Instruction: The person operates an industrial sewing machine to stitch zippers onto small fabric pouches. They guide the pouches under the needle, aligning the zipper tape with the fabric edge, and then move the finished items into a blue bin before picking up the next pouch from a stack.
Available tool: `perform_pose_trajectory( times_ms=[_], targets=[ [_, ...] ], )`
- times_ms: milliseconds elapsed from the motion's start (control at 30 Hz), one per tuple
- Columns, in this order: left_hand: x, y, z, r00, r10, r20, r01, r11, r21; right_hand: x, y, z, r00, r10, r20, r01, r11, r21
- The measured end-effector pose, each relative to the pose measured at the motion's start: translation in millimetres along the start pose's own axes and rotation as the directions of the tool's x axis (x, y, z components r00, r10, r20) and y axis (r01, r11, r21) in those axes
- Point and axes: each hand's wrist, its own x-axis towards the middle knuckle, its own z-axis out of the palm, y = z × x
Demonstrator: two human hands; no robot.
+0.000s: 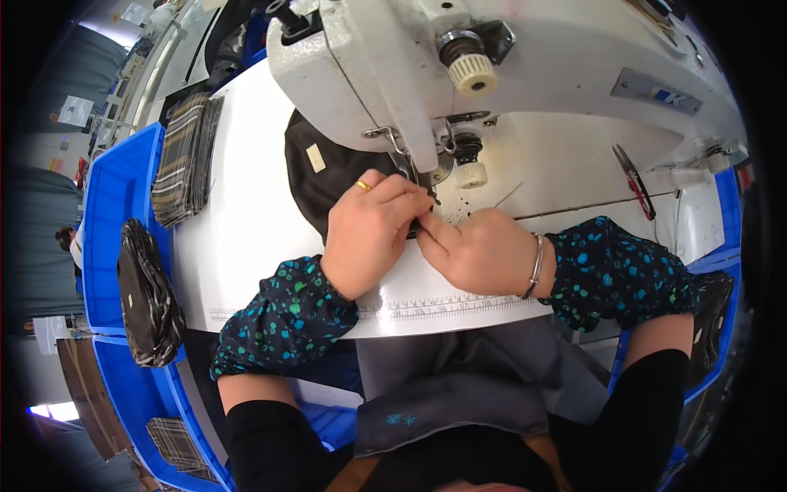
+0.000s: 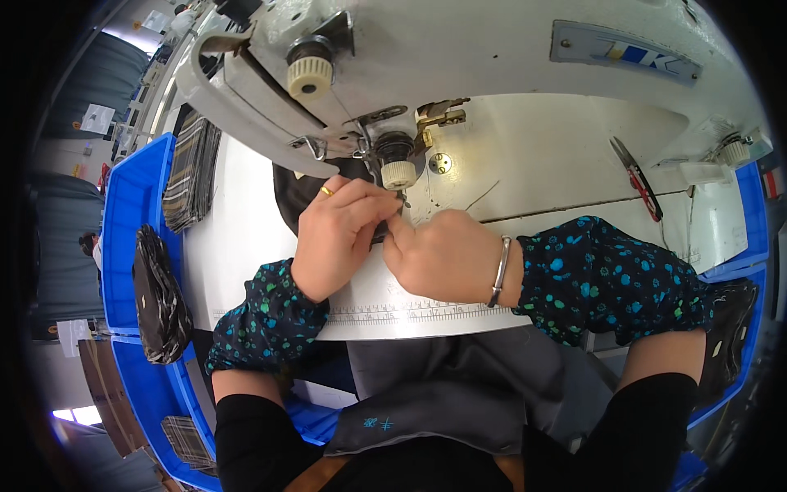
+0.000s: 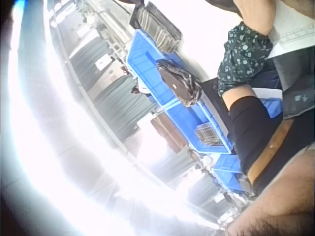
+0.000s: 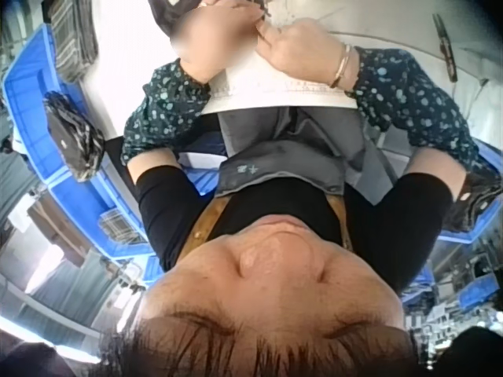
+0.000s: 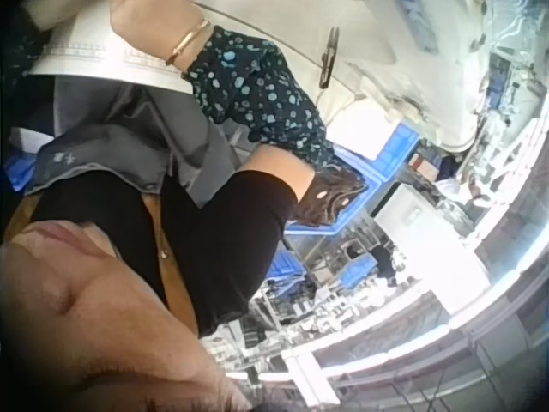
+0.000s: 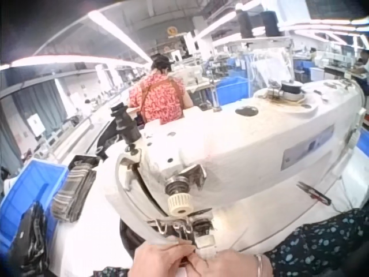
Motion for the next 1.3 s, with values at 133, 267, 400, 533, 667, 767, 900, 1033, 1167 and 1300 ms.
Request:
perform_pose_trajectory(
  times_ms=[133,267,400,533,667,767,900,1033,1167,1300],
  targets=[
    [11,-8,5,1.000,0.000,-0.027,0.001,0.999,0.047,6,11,0,0.997,0.075,-0.002,-0.074,0.996,0.055],
    [13,-19,12,0.998,-0.013,-0.056,0.016,0.999,0.046,9,16,2,0.994,0.111,0.005,-0.111,0.993,0.049],
    [7,-10,4,0.999,-0.036,-0.038,0.042,0.985,0.170,7,16,3,0.991,0.129,0.025,-0.130,0.991,0.037],
    [-1,7,-10,0.998,-0.041,-0.037,0.052,0.930,0.363,4,15,4,0.990,0.137,0.022,-0.138,0.990,0.018],
    [-12,10,-13,1.000,-0.009,-0.003,0.010,0.908,0.419,4,16,6,0.991,0.131,0.021,-0.131,0.991,0.022],
    [-7,-1,-8,0.992,0.099,-0.075,-0.062,0.920,0.387,3,15,8,0.991,0.128,0.031,-0.129,0.991,0.036],
    [-6,-4,-3,0.991,0.108,-0.080,-0.073,0.934,0.350,2,12,6,0.992,0.128,0.017,-0.129,0.991,0.037],
    [-5,-6,0,0.999,0.030,-0.034,-0.021,0.975,0.223,5,13,3,0.995,0.098,0.004,-0.098,0.991,0.093],
    [-5,-7,-4,1.000,0.003,-0.010,-0.002,0.987,0.159,7,14,0,0.995,0.098,0.017,-0.100,0.989,0.110],
    [-4,-10,-2,0.999,0.008,-0.039,-0.003,0.990,0.142,8,14,-3,0.996,0.087,0.015,-0.088,0.988,0.127]
  ],
)
